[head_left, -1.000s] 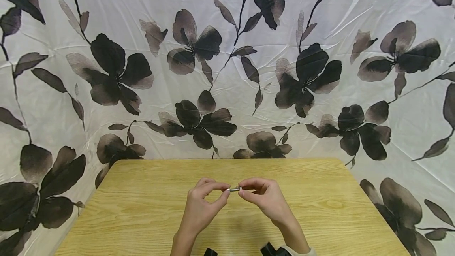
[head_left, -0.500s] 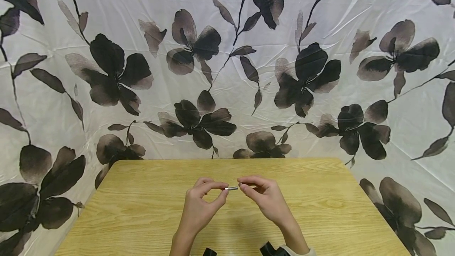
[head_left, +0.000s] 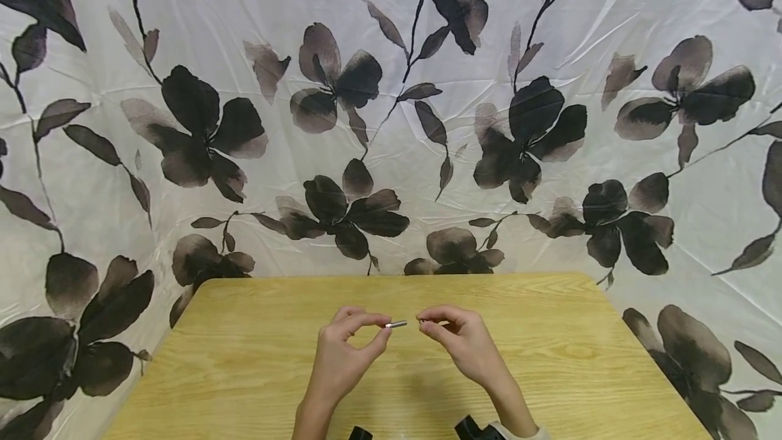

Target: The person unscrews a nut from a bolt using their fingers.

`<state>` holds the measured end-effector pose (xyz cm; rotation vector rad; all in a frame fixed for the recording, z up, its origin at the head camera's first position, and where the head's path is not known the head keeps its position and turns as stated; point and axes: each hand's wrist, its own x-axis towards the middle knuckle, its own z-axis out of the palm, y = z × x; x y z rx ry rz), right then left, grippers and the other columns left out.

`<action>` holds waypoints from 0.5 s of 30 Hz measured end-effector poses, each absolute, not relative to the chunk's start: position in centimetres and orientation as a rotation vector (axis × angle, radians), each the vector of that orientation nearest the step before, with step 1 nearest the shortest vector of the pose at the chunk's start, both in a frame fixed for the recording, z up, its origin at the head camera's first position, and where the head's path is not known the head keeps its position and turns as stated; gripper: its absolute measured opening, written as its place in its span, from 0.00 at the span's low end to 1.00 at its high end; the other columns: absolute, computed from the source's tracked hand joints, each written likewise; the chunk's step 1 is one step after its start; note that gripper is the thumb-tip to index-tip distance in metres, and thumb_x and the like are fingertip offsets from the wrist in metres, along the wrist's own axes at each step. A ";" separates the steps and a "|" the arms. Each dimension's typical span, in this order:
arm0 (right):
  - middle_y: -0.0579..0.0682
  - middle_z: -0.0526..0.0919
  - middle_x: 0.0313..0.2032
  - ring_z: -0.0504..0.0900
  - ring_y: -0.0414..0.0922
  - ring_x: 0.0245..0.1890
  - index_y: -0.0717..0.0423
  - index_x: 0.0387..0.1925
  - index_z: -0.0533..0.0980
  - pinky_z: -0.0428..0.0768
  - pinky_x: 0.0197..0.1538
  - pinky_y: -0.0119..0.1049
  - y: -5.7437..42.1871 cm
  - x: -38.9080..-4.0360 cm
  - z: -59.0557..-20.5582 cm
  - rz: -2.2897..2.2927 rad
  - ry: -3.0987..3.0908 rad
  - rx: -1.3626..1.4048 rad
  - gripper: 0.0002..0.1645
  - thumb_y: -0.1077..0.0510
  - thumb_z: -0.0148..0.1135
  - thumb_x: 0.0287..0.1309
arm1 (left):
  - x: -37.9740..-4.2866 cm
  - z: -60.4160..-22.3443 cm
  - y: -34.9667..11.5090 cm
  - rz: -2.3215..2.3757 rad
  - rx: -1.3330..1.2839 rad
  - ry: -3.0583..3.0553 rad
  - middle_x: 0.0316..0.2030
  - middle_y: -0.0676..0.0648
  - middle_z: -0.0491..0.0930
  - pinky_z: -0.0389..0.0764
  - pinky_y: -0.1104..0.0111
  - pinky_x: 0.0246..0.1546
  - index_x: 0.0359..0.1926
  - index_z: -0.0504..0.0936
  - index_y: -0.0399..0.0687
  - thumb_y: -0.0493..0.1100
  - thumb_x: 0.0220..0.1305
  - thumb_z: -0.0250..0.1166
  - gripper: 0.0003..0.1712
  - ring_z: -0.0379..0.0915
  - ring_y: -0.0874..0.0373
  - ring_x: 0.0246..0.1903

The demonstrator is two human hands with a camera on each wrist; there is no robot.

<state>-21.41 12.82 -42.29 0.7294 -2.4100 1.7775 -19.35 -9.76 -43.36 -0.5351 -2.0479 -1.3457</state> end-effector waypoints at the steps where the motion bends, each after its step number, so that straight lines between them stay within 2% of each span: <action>1: 0.59 0.88 0.44 0.87 0.39 0.42 0.59 0.48 0.85 0.85 0.46 0.32 12.9 -21.5 -42.4 1.774 -2.433 0.728 0.13 0.55 0.64 0.70 | -19.4 -43.5 -9.8 -1.347 -0.531 -2.054 0.31 0.60 0.88 0.77 0.70 0.36 0.37 0.92 0.58 0.34 0.54 0.79 0.13 0.78 0.61 0.38; 7: 0.51 0.89 0.43 0.86 0.39 0.41 0.54 0.45 0.86 0.85 0.44 0.33 13.3 -22.1 -43.6 1.695 -2.554 0.759 0.11 0.53 0.64 0.70 | -19.6 -44.3 -10.1 -1.324 -0.496 -2.115 0.32 0.62 0.86 0.78 0.69 0.37 0.36 0.92 0.58 0.33 0.53 0.79 0.14 0.79 0.62 0.38; 15: 0.50 0.90 0.41 0.87 0.41 0.38 0.53 0.45 0.86 0.83 0.40 0.31 13.6 -22.6 -45.4 1.560 -2.626 0.759 0.10 0.53 0.65 0.69 | -20.0 -46.0 -10.7 -1.306 -0.429 -2.225 0.31 0.64 0.84 0.79 0.69 0.38 0.35 0.92 0.59 0.33 0.50 0.80 0.15 0.77 0.67 0.38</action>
